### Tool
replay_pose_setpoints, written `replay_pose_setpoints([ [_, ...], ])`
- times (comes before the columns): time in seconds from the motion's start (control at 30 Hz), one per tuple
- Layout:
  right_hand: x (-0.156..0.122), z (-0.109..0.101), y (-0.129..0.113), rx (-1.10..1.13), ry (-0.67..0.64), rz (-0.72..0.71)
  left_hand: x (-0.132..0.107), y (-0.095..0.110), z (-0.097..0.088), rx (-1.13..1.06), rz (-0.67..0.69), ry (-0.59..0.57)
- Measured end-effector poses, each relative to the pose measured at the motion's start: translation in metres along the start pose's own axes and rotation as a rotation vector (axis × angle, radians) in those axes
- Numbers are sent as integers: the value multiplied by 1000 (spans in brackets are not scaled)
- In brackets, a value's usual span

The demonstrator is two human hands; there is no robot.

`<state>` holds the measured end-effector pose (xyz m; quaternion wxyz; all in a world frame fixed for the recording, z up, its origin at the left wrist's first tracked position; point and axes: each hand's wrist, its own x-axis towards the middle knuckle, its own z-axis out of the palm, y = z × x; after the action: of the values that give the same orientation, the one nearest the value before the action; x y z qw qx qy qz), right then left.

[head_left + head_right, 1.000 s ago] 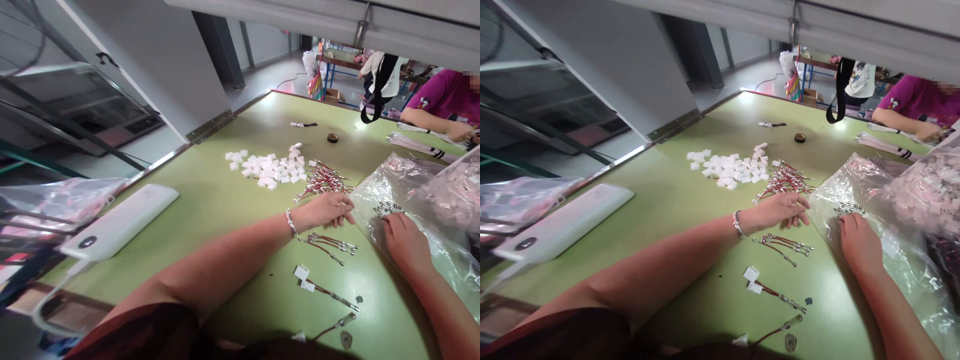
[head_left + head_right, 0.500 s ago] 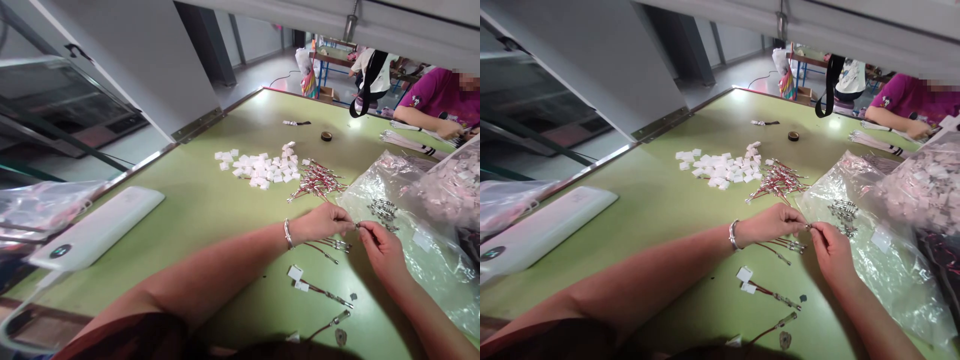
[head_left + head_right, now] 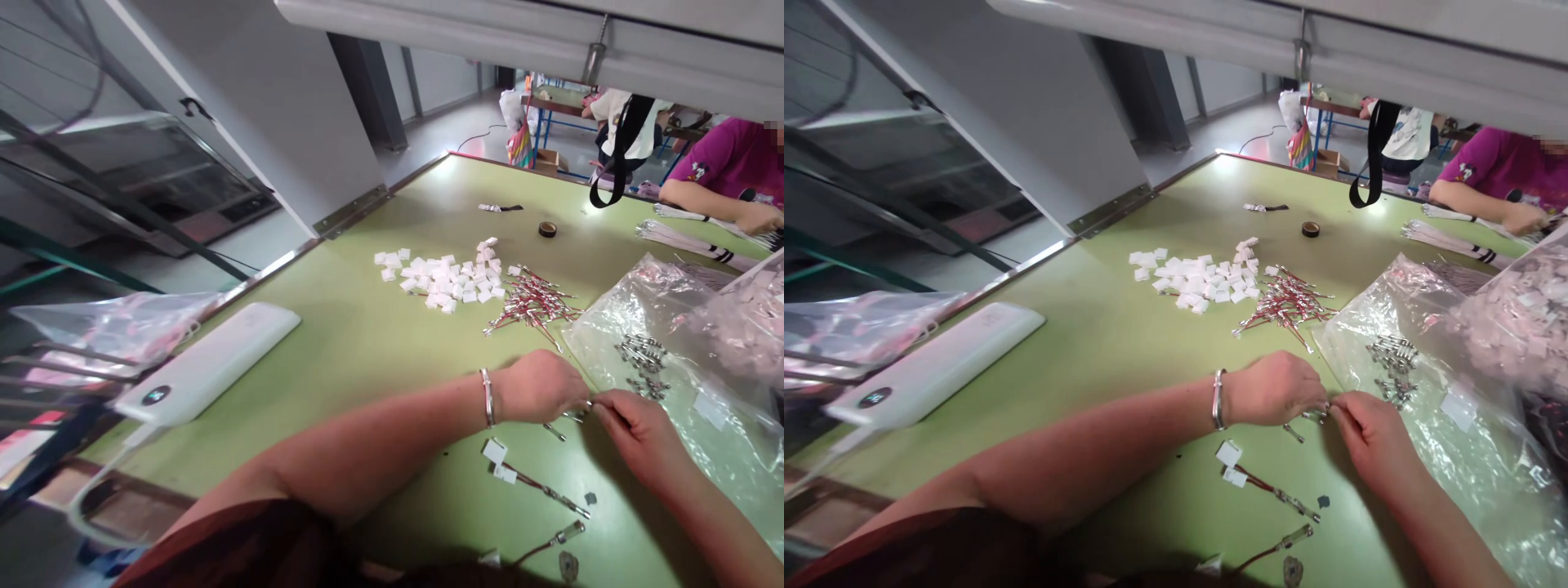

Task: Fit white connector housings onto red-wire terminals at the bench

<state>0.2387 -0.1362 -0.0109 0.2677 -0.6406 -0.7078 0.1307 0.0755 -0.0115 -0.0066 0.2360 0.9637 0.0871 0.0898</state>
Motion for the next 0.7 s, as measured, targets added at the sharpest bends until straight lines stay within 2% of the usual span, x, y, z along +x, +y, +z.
replay_pose_setpoints([
  [0.07, -1, 3, 1, 45, -15, 77, 0, 1, -2, 98, 35, -45],
  [0.13, -2, 8, 1, 46, 26, 118, 2, -2, -9, 94, 33, -53],
  [0.23, 0, 16, 0, -31, 73, 71, 4, -18, -23, 54, 19, 75],
  [0.3, 1, 19, -1, -82, 73, -7, 5, -32, -27, 142, -47, 195],
  [0.33, 1, 19, -1, -96, 69, -41, 6, -39, -26, 213, -80, 209],
  [0.4, 1, 13, 4, -119, 86, -57, 6, -50, -21, 341, -118, 172],
  [0.47, 1, 1, 17, -208, 136, 30, 8, -57, -13, 391, -108, 123],
  [0.53, -1, -14, 33, -370, 175, 154, 9, -58, -7, 362, -94, 113],
  [0.6, -2, -26, 48, -510, 140, 206, 10, -56, -7, 274, -121, 138],
  [0.7, -3, -32, 57, -626, 33, 176, 10, -48, -15, 49, -243, 291],
])
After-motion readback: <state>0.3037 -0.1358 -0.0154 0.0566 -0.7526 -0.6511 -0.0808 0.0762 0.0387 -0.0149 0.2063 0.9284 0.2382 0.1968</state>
